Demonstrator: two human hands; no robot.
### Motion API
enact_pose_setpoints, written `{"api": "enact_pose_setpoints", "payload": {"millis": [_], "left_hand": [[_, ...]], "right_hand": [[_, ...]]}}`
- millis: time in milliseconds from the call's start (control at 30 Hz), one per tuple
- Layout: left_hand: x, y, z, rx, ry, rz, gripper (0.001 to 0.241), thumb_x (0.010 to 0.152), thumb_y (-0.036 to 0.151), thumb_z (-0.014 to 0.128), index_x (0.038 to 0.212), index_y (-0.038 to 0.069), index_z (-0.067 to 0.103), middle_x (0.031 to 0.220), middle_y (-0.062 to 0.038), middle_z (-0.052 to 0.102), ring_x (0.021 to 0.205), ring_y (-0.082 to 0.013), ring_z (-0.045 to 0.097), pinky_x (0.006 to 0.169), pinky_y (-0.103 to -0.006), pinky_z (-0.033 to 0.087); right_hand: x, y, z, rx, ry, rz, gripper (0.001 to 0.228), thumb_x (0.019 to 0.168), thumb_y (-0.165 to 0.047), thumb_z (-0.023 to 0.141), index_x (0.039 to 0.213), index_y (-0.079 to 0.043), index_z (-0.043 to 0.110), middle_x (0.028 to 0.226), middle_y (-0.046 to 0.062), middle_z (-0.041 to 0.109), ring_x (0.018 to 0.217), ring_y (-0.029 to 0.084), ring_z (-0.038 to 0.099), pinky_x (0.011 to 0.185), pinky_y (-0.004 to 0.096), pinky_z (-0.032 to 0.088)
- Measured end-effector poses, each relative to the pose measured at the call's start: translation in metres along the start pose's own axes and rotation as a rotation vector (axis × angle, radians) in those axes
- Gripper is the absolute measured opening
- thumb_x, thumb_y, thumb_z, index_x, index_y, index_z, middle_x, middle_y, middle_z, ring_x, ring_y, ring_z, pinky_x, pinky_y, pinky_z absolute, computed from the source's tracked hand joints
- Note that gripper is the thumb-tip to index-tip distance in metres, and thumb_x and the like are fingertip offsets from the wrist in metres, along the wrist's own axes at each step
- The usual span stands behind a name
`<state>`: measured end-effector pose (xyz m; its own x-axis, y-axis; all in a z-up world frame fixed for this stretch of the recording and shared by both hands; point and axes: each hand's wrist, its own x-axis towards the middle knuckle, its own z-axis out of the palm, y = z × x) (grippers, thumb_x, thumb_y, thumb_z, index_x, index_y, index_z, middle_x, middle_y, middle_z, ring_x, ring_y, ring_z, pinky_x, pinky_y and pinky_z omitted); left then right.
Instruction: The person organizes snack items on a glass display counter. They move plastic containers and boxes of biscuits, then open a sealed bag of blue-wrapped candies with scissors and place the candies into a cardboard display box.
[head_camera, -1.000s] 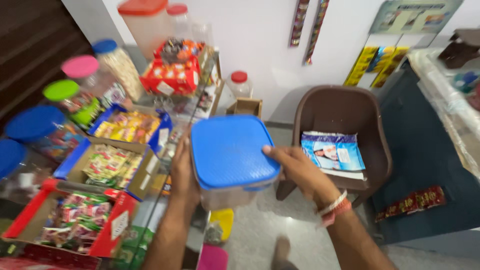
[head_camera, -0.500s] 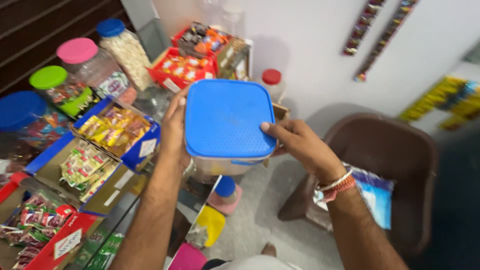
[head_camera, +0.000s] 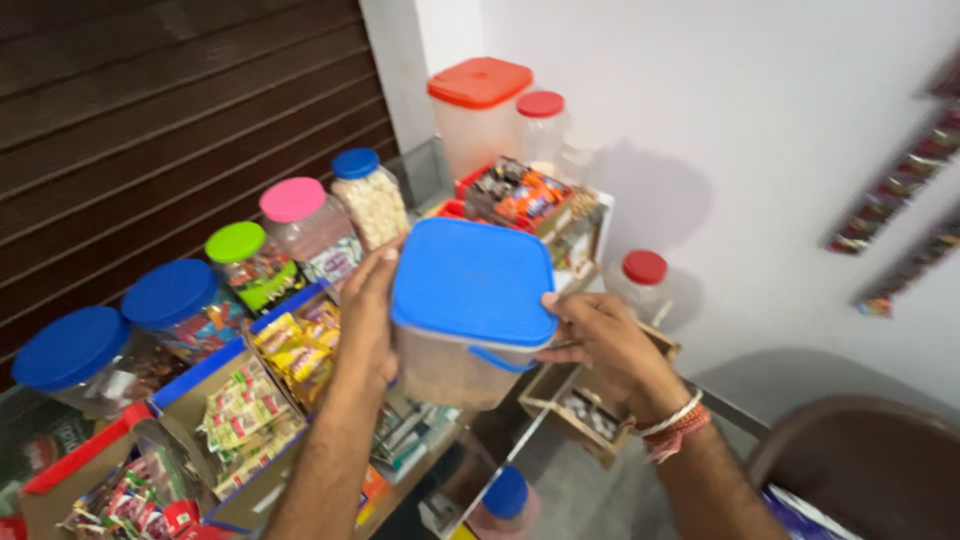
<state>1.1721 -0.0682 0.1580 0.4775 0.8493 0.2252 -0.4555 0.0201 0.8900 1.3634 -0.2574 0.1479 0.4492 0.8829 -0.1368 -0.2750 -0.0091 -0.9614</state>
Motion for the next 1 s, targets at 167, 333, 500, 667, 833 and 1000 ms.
{"api": "enact_pose_setpoints", "payload": {"millis": [167,333,500,667,833,1000], "left_hand": [[0.013,0.004,0.002,0.132,0.024,0.068,0.042,0.102,0.027,0.055,0.13,0.0,0.068,0.128,-0.01,0.071,0.12,-0.019,0.064,0.107,-0.0326,0.046],[0.044,0.002,0.012,0.264,0.057,0.04,0.057,0.095,0.038,0.059,0.143,0.007,0.057,0.142,-0.008,0.063,0.13,-0.021,0.058,0.106,-0.0385,0.045],[0.13,-0.001,0.038,0.313,0.036,0.099,0.066,0.093,0.041,0.063,0.15,0.01,0.048,0.149,-0.008,0.056,0.134,-0.0229,0.055,0.106,-0.044,0.046],[0.219,-0.01,0.048,0.326,0.067,0.143,0.07,0.089,0.039,0.068,0.152,0.017,0.045,0.145,-0.007,0.055,0.132,-0.0238,0.053,0.101,-0.0457,0.047],[0.266,-0.023,0.038,0.33,0.065,0.087,0.065,0.088,0.039,0.07,0.145,0.013,0.052,0.141,-0.009,0.058,0.13,-0.0253,0.055,0.101,-0.0465,0.047],[0.275,-0.038,0.028,0.428,0.114,0.002,0.069,0.087,0.039,0.07,0.147,0.012,0.05,0.143,-0.013,0.058,0.135,-0.0276,0.053,0.102,-0.0474,0.048]], "right_hand": [[0.054,-0.018,0.004,0.004,0.069,-0.058,0.03,0.094,-0.03,0.062,0.094,0.0,0.071,0.086,0.009,0.072,0.078,0.02,0.071,0.078,0.04,0.063],[0.123,-0.026,0.003,0.014,0.087,-0.241,0.031,0.097,-0.028,0.063,0.09,0.001,0.066,0.083,0.004,0.063,0.078,0.018,0.067,0.075,0.038,0.064],[0.208,-0.054,0.004,0.115,-0.037,-0.404,0.027,0.099,-0.025,0.065,0.088,0.0,0.063,0.083,0.003,0.062,0.075,0.016,0.063,0.069,0.033,0.061],[0.293,-0.072,0.02,0.171,-0.008,-0.388,0.024,0.097,-0.022,0.068,0.088,-0.001,0.065,0.079,0.005,0.065,0.071,0.015,0.065,0.066,0.032,0.061],[0.367,-0.06,0.053,0.216,0.045,-0.439,0.024,0.094,-0.02,0.071,0.078,-0.002,0.065,0.073,0.009,0.067,0.063,0.016,0.063,0.057,0.032,0.054],[0.435,-0.026,0.072,-0.158,0.204,-0.84,0.038,0.092,-0.022,0.073,0.066,0.005,0.071,0.069,0.015,0.067,0.06,0.025,0.065,0.063,0.042,0.052]]}}
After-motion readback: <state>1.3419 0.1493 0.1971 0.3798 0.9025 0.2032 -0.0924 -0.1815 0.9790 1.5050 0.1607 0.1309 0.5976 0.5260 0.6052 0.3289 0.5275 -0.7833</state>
